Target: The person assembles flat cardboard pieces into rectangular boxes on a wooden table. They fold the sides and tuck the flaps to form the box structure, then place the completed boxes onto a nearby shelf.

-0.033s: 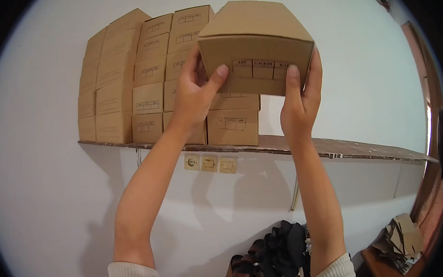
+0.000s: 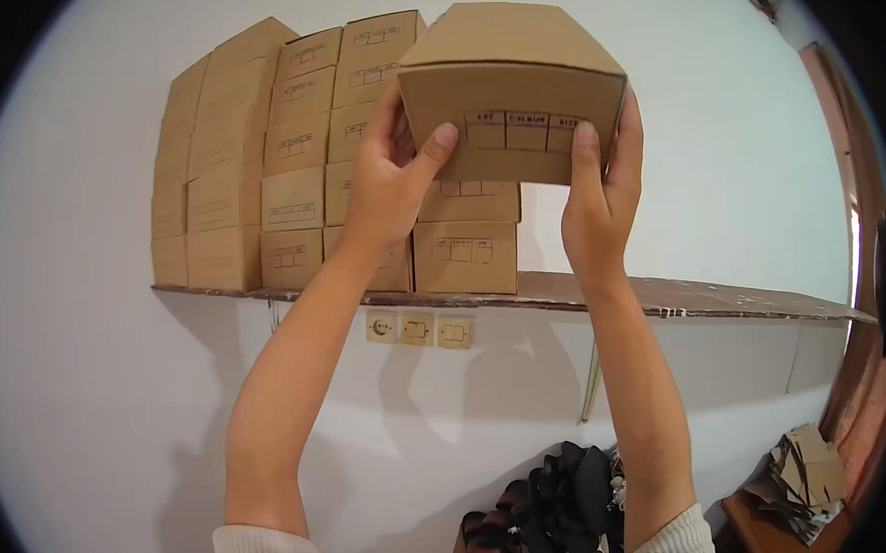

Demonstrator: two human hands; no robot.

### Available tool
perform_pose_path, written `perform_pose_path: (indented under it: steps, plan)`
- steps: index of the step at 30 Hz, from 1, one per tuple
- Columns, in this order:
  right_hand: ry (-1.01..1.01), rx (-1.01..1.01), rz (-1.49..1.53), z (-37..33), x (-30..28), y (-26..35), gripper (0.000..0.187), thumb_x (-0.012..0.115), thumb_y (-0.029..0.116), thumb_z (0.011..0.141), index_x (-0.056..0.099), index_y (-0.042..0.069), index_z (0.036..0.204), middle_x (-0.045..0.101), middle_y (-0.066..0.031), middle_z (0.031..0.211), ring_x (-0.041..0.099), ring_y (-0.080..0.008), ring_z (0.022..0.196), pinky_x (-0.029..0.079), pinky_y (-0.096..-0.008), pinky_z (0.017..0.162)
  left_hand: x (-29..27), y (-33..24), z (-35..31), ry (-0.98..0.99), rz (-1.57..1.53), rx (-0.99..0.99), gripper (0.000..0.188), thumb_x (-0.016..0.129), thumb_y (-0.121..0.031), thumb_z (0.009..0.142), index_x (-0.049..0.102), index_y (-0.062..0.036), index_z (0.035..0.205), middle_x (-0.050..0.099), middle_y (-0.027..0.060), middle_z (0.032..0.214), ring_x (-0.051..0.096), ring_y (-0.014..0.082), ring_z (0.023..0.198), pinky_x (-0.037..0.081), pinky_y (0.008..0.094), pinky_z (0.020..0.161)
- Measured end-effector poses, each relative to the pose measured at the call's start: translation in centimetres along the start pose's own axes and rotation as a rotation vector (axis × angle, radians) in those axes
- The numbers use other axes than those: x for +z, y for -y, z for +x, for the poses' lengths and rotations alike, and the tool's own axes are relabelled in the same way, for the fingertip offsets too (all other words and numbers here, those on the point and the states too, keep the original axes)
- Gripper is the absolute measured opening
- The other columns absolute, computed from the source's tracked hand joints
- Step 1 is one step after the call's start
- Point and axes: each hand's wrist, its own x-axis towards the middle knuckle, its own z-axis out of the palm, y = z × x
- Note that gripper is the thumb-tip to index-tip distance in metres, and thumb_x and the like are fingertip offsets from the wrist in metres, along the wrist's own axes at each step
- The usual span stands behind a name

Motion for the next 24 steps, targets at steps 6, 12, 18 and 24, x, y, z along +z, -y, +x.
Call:
perform_pose_path:
  steps: [6,12,18,24]
  plan:
    - [0.026,0.043,-0.129,2.8,1.6,-3.8,0.051,0.043,0.017,0.101,0.026,0.001,0.147,0.035,-0.0167,0.146,0.045,-0.0239,0.127,0.036,-0.0340,0.105,-0.4,2.3,2.8,-0.117,-0.075,0.000,0.057,0.053,-0.030,0.099,0.033,-0.0027,0.145,0.043,0.0108,0.144,0.041,0.0205,0.132,0.030,0.0346,0.111]
    - [0.026,0.125,-0.210,5.3,2.6,-6.6,0.052,0.046,0.025,0.100,0.029,0.008,0.146,0.036,-0.0198,0.141,0.050,-0.0249,0.116,0.040,-0.0335,0.099,-0.9,5.3,4.6,-0.152,-0.023,0.196,0.056,0.056,-0.022,0.098,0.033,0.0010,0.144,0.042,0.0180,0.144,0.041,0.0247,0.134,0.038,0.0330,0.107]
    - [0.062,0.019,-0.545,6.7,2.5,-10.8,0.047,0.042,0.029,0.100,0.037,0.011,0.143,0.040,-0.0190,0.137,0.048,-0.0289,0.119,0.037,-0.0378,0.102,-1.7,7.9,1.1,-0.159,0.310,0.154,0.059,0.044,-0.033,0.101,0.024,-0.0042,0.149,0.028,0.0173,0.153,0.024,0.0308,0.143,0.022,0.0428,0.116]
    - [0.162,0.207,-0.300,7.3,3.9,-12.4,0.049,0.047,0.034,0.098,0.040,0.013,0.143,0.056,-0.0149,0.127,0.053,-0.0249,0.114,0.038,-0.0364,0.101,-3.3,11.8,-4.6,0.220,1.156,0.073,0.061,0.045,-0.048,0.095,0.030,-0.0233,0.149,0.027,0.0172,0.153,0.023,0.0346,0.143,0.016,0.0606,0.112]
